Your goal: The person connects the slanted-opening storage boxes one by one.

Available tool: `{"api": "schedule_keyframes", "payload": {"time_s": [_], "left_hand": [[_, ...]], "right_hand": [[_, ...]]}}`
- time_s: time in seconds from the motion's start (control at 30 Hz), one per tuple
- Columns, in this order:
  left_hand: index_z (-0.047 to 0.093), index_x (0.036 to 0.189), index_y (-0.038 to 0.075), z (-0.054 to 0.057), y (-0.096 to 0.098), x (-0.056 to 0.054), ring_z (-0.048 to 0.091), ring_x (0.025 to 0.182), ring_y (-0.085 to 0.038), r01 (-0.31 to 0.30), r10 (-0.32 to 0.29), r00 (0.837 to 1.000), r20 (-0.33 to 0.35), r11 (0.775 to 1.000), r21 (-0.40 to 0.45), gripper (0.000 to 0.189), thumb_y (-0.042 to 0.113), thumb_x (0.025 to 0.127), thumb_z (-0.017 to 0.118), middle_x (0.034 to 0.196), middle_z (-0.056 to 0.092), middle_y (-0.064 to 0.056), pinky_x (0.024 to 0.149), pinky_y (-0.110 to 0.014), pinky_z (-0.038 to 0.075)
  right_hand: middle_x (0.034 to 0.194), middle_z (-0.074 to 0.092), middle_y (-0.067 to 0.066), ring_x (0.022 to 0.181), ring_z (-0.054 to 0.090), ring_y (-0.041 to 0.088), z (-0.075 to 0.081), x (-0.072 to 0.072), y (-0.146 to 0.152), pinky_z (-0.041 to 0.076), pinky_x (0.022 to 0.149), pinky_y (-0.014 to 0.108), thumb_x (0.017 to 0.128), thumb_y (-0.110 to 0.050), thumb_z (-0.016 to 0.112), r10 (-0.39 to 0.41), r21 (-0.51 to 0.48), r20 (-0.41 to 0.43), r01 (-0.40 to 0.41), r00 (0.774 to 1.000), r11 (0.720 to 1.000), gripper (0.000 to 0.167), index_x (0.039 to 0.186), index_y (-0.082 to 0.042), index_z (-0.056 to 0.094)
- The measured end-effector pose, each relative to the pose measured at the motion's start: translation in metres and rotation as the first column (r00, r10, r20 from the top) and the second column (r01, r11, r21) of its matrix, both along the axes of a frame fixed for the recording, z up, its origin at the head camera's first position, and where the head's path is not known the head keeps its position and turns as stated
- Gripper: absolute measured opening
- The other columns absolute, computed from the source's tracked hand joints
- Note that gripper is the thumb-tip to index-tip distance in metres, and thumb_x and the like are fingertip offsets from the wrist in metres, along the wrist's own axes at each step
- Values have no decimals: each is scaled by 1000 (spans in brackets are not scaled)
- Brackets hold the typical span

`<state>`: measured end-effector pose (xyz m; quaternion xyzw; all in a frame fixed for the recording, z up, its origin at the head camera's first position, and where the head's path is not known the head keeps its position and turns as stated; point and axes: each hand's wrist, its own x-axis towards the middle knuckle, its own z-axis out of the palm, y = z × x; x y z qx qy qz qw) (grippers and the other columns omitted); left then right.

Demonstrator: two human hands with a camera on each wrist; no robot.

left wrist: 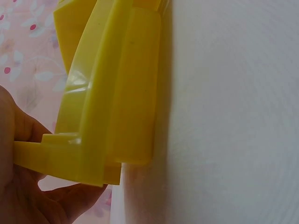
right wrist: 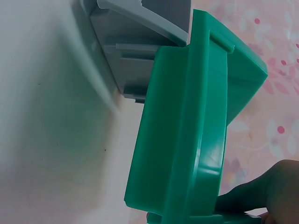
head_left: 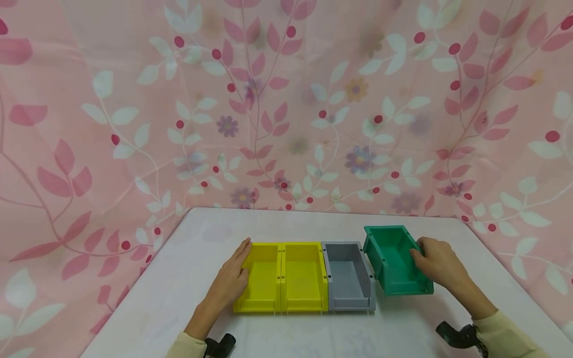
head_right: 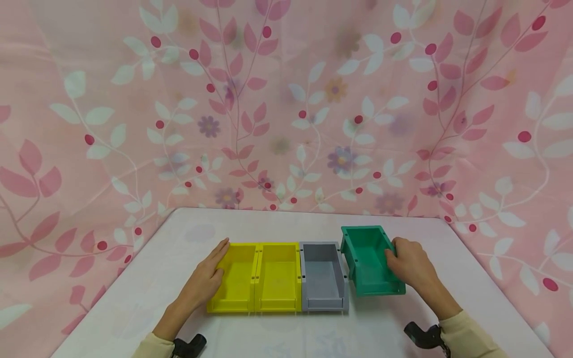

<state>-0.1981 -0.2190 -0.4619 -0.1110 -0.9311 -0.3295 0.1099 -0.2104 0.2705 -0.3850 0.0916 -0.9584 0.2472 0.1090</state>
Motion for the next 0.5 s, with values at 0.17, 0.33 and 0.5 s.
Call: {"api": "schedule_keyframes", "payload": {"time_s": [0.17,0.33,0.5], "left_hand": [[32,163,6,0,0,0,25,154,-23,-2,2,1000,-1,1000,-6,63,4,102,49,170,21,0,122,-49,23],[31,163,7,2,0,1,25,154,-22,-1,1,1000,8,1000,-9,63,4,102,49,170,21,0,122,-48,22],[31,163,6,2,0,1,25,154,-22,4,-4,1000,8,1000,-7,63,4,102,49,170,21,0,121,-48,23]], "right_hand": [[74,60,10,62,54,22,-3,-1,0,54,55,40,99,-6,60,0,-2,1,0,1000,1000,22,97,15,61],[74,60,10,62,54,22,-5,-1,-1,55,55,41,99,-5,60,-3,-3,9,3,1000,1000,21,96,15,61],[74,60,11,62,54,23,-5,-1,-2,55,55,41,99,-6,59,-11,-2,26,11,1000,1000,21,96,15,60]]}}
